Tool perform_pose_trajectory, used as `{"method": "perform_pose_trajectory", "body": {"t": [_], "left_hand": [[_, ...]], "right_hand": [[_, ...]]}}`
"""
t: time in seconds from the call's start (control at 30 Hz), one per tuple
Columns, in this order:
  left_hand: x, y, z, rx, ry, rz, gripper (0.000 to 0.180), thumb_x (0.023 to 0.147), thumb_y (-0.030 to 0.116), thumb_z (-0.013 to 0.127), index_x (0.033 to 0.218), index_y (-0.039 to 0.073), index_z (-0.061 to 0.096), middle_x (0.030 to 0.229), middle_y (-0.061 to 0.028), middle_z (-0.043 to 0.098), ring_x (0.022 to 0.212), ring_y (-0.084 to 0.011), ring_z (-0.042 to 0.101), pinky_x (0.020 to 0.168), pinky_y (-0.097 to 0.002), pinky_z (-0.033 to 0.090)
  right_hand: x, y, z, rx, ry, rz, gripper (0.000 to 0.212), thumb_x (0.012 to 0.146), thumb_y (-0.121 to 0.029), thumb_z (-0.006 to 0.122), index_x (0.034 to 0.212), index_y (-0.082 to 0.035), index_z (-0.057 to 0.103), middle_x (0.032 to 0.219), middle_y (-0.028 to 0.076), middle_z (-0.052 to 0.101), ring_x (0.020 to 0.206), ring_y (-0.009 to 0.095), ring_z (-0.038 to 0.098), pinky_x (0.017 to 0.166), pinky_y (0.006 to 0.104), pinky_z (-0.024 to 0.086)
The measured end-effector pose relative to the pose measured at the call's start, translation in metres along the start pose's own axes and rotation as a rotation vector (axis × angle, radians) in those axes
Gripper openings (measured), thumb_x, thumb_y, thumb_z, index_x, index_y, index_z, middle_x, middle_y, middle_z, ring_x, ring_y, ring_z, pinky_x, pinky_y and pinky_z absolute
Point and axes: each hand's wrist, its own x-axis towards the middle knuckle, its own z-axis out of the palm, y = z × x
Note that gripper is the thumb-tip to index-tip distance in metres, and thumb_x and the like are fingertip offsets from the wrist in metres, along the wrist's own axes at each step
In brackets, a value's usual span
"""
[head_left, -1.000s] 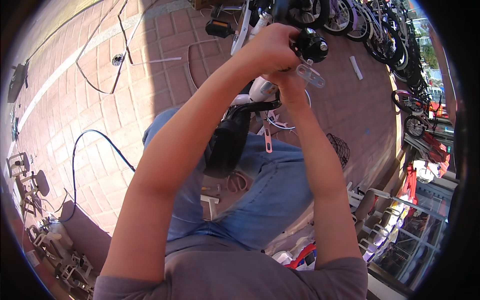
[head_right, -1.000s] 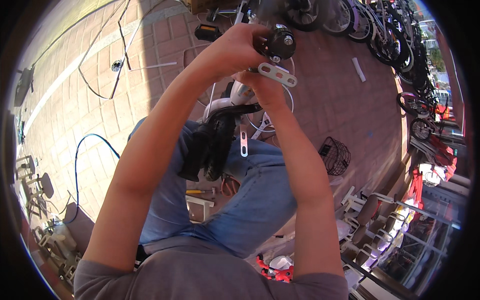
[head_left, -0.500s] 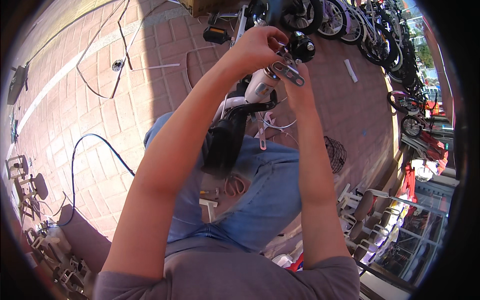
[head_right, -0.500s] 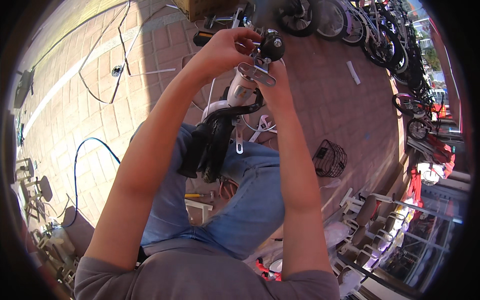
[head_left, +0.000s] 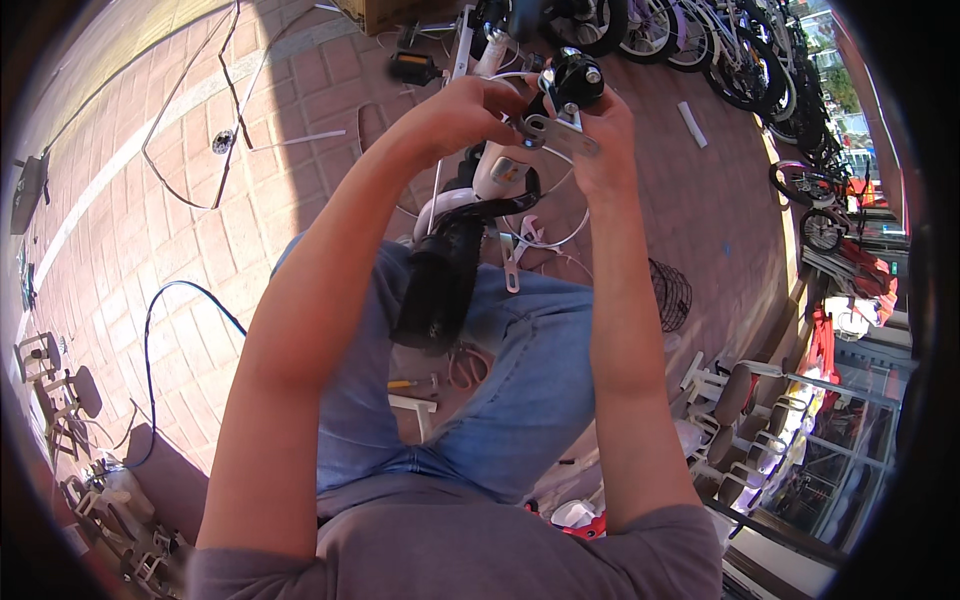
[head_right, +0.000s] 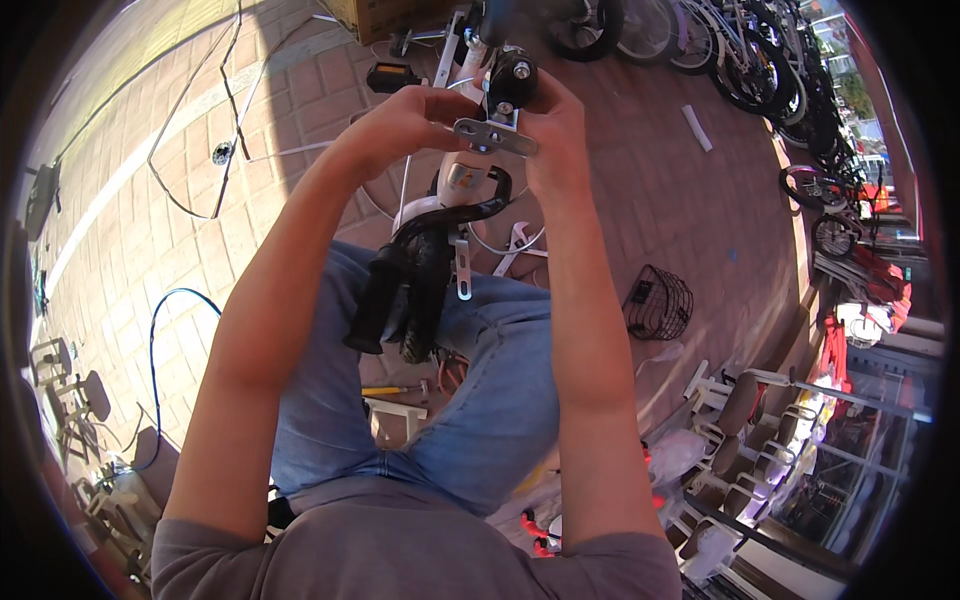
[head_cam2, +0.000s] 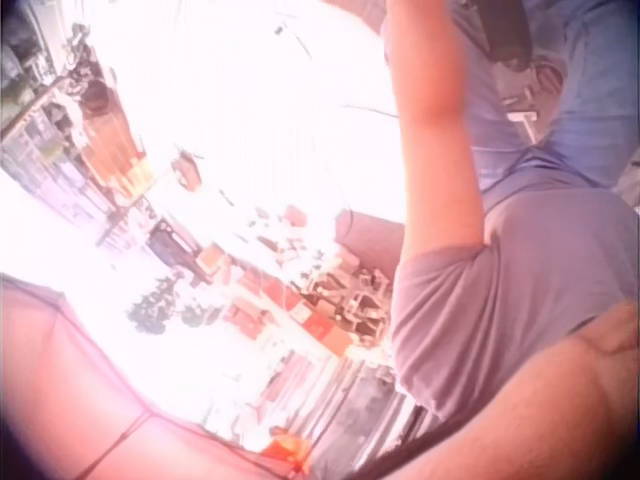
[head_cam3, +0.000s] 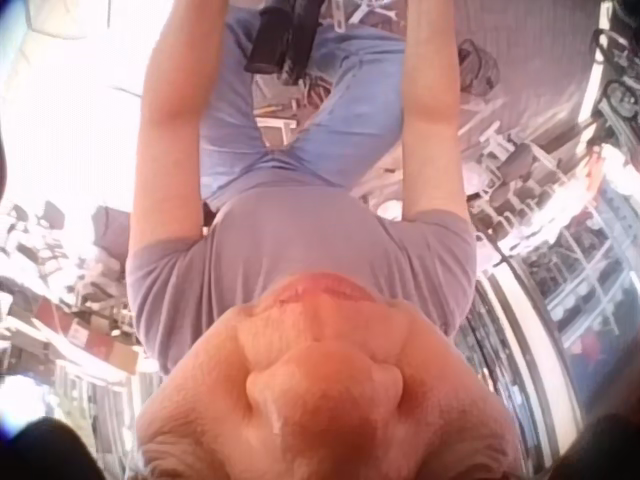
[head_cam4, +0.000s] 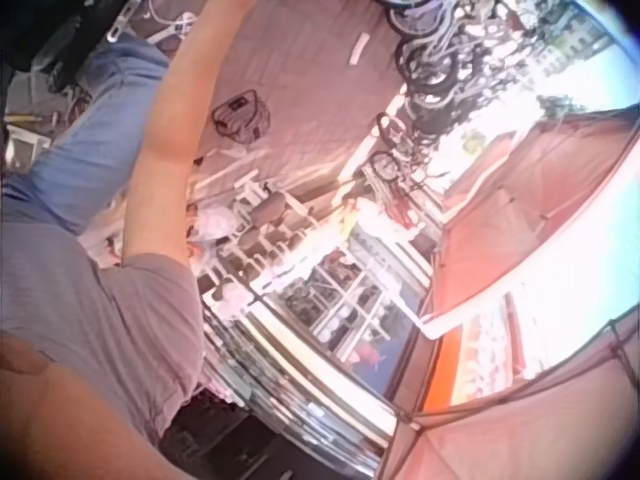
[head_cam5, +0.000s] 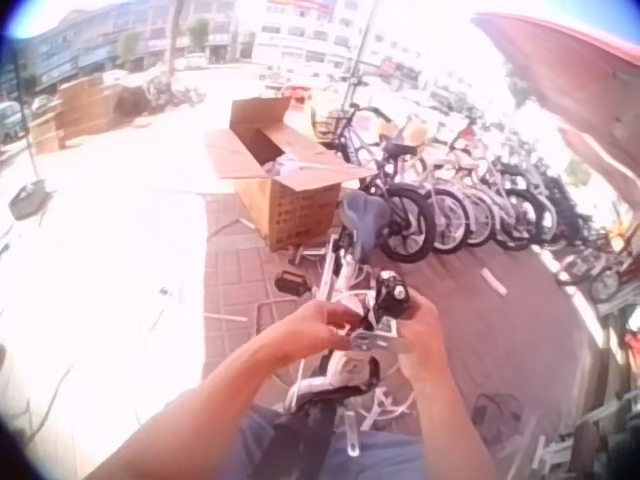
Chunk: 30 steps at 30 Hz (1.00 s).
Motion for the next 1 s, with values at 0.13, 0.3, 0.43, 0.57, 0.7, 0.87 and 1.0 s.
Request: {"method": "perform_pose_trajectory", "body": {"t": [0.13,0.3,0.43,0.57,0.7,0.87,1.0], "left_hand": [[0.000,-0.004,0.013,-0.187,0.043,-0.131,0.044,0.072,0.005,0.060,0.116,0.000,0.057,0.100,-0.0061,0.063,0.096,-0.0137,0.054,0.090,-0.0277,0.032],[-0.007,0.003,0.023,-0.365,0.143,-0.196,0.044,0.077,0.005,0.056,0.120,0.001,0.054,0.101,-0.0055,0.063,0.097,-0.0126,0.053,0.088,-0.0300,0.031],[-0.006,-0.009,0.021,-0.338,0.116,-0.156,0.042,0.078,0.002,0.055,0.120,0.003,0.054,0.102,-0.0051,0.062,0.098,-0.0125,0.052,0.090,-0.0303,0.031],[-0.007,-0.009,0.017,-0.277,0.098,-0.120,0.041,0.077,0.000,0.056,0.118,0.002,0.055,0.101,-0.0048,0.062,0.096,-0.0125,0.053,0.091,-0.0289,0.033],[-0.005,0.006,0.038,-0.130,0.133,-0.014,0.031,0.078,0.003,0.059,0.109,0.002,0.057,0.097,-0.0036,0.061,0.092,-0.0123,0.054,0.087,-0.0281,0.037],[0.016,-0.013,0.028,-0.035,0.243,0.158,0.019,0.081,0.012,0.060,0.097,0.001,0.060,0.086,-0.0028,0.061,0.079,-0.0093,0.056,0.071,-0.0234,0.044],[0.018,0.000,0.022,0.032,0.187,0.163,0.027,0.089,0.027,0.058,0.093,0.000,0.062,0.086,-0.0049,0.061,0.081,-0.0134,0.057,0.077,-0.0254,0.042]], "right_hand": [[0.005,0.009,-0.003,0.040,-0.007,0.006,0.034,0.070,-0.004,0.069,0.104,0.000,0.063,0.093,0.007,0.067,0.082,0.012,0.063,0.076,0.0248,0.049],[0.005,0.011,-0.003,0.161,-0.033,0.030,0.037,0.067,0.000,0.071,0.103,0.002,0.063,0.092,0.009,0.067,0.081,0.015,0.064,0.077,0.0267,0.050],[0.004,0.012,-0.001,0.168,-0.031,0.026,0.037,0.067,0.000,0.071,0.103,0.002,0.063,0.091,0.009,0.067,0.080,0.015,0.064,0.076,0.0263,0.050],[0.004,0.013,0.000,0.164,-0.027,-0.002,0.035,0.068,0.000,0.071,0.102,0.001,0.063,0.090,0.007,0.067,0.079,0.014,0.064,0.074,0.0246,0.049],[0.000,0.007,-0.003,0.077,-0.014,-0.008,0.030,0.069,0.002,0.066,0.099,0.000,0.063,0.086,0.004,0.065,0.076,0.009,0.060,0.069,0.0233,0.048],[0.002,0.011,-0.004,-0.345,-0.038,-0.057,0.035,0.079,-0.002,0.059,0.114,-0.002,0.060,0.092,0.003,0.062,0.085,0.010,0.055,0.077,0.0261,0.044],[-0.051,-0.037,-0.073,-0.268,0.003,0.009,0.048,0.083,-0.016,0.060,0.127,0.000,0.049,0.117,0.012,0.059,0.107,0.019,0.054,0.093,0.0281,0.040]]}}
